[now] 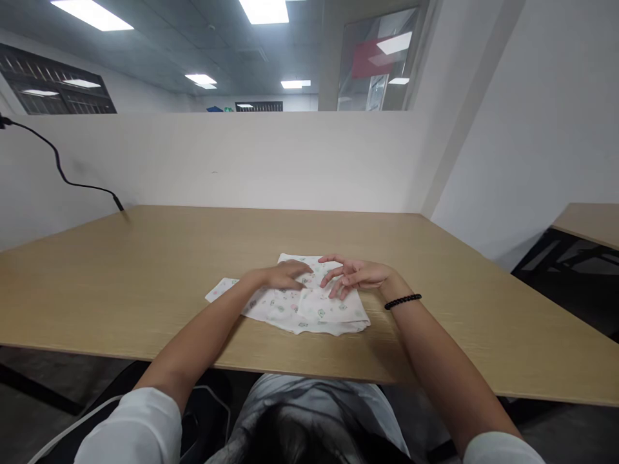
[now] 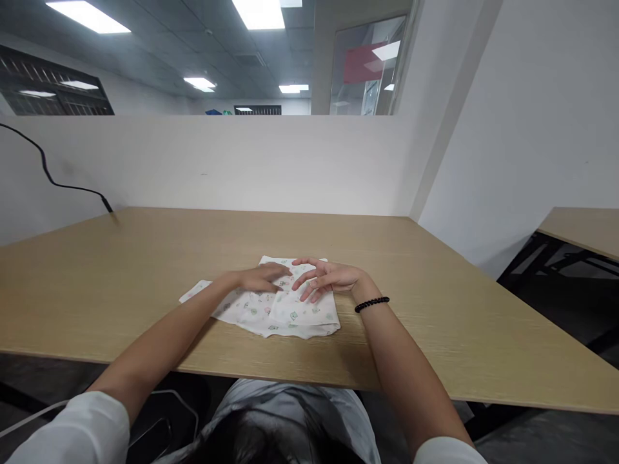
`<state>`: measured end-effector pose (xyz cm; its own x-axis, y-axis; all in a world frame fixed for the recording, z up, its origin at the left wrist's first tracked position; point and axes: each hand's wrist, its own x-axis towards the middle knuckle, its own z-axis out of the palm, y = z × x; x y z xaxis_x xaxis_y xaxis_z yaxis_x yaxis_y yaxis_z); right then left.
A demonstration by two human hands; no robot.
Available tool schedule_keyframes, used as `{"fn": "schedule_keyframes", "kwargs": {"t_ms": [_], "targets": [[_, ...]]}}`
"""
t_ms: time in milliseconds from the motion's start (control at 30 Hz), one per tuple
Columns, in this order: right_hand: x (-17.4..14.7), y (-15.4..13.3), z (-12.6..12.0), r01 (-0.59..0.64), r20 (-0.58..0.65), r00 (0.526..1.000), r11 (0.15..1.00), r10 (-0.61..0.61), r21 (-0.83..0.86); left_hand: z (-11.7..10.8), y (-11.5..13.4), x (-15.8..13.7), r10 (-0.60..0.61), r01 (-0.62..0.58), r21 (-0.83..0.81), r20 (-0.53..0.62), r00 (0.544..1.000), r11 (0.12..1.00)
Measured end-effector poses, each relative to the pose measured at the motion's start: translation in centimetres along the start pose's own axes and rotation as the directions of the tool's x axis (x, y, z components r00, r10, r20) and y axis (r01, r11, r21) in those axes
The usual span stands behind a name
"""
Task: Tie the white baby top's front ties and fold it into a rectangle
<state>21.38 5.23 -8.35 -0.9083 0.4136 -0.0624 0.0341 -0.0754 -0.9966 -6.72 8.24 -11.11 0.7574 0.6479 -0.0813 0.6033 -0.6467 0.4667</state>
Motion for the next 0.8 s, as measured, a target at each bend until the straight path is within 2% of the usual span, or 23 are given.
{"fn": "schedule_keyframes", "kwargs": {"t_ms": [100, 167, 233, 300, 367, 467, 533, 600, 667, 733, 800], "targets": [[-0.3, -0.1, -0.3, -0.076, -0.007, 0.997, 0.992, 0.076, -0.097, -2.2, -2.3, -1.4, -0.126, 0.112, -0.187, -0.062, 0.990, 0.976], [-0.2, 0.1, -0.5, -0.172, 0.005, 0.984, 0.968, 0.176, -0.182, -3.7, -3.9, -2.9, -0.180, 0.177, -0.256, 0.011, 0.984, 0.950], [0.3, 0.4, -0.5, -0.307, 0.029, 0.945, 0.914, 0.325, -0.265, -5.0, -5.2, -4.4, -0.229, 0.267, -0.274, 0.162, 0.960, 0.924], [1.0, 0.8, -0.3, -0.434, 0.031, 0.883, 0.839, 0.468, -0.328, -6.0, -6.2, -5.6, -0.279, 0.360, -0.250, 0.305, 0.910, 0.899], [1.6, 1.0, -0.1, -0.503, 0.000, 0.842, 0.786, 0.539, -0.359, -6.5, -7.0, -6.4, -0.349, 0.451, -0.174, 0.418, 0.839, 0.876], [1.9, 1.1, 0.1, -0.517, -0.039, 0.841, 0.781, 0.539, -0.350, -6.7, -7.9, -6.6, -0.487, 0.560, -0.016, 0.473, 0.734, 0.828], [1.9, 1.1, 0.2, -0.514, -0.046, 0.846, 0.791, 0.531, -0.332, -6.8, -8.2, -6.7, -0.528, 0.587, 0.020, 0.460, 0.713, 0.810], [1.8, 1.0, 0.3, -0.517, -0.056, 0.846, 0.791, 0.530, -0.326, -7.1, -8.2, -7.2, -0.494, 0.576, -0.055, 0.451, 0.743, 0.816], [1.9, 1.0, 0.3, -0.519, -0.065, 0.846, 0.788, 0.530, -0.330, -7.6, -7.6, -7.9, -0.396, 0.515, -0.219, 0.420, 0.817, 0.829], [2.0, 1.1, 0.3, -0.518, -0.069, 0.846, 0.788, 0.528, -0.333, -8.0, -6.8, -8.6, -0.269, 0.407, -0.399, 0.357, 0.894, 0.822], [2.1, 1.2, 0.3, -0.516, -0.068, 0.848, 0.789, 0.525, -0.334, -8.1, -5.7, -8.7, -0.141, 0.278, -0.561, 0.276, 0.951, 0.780]]}}
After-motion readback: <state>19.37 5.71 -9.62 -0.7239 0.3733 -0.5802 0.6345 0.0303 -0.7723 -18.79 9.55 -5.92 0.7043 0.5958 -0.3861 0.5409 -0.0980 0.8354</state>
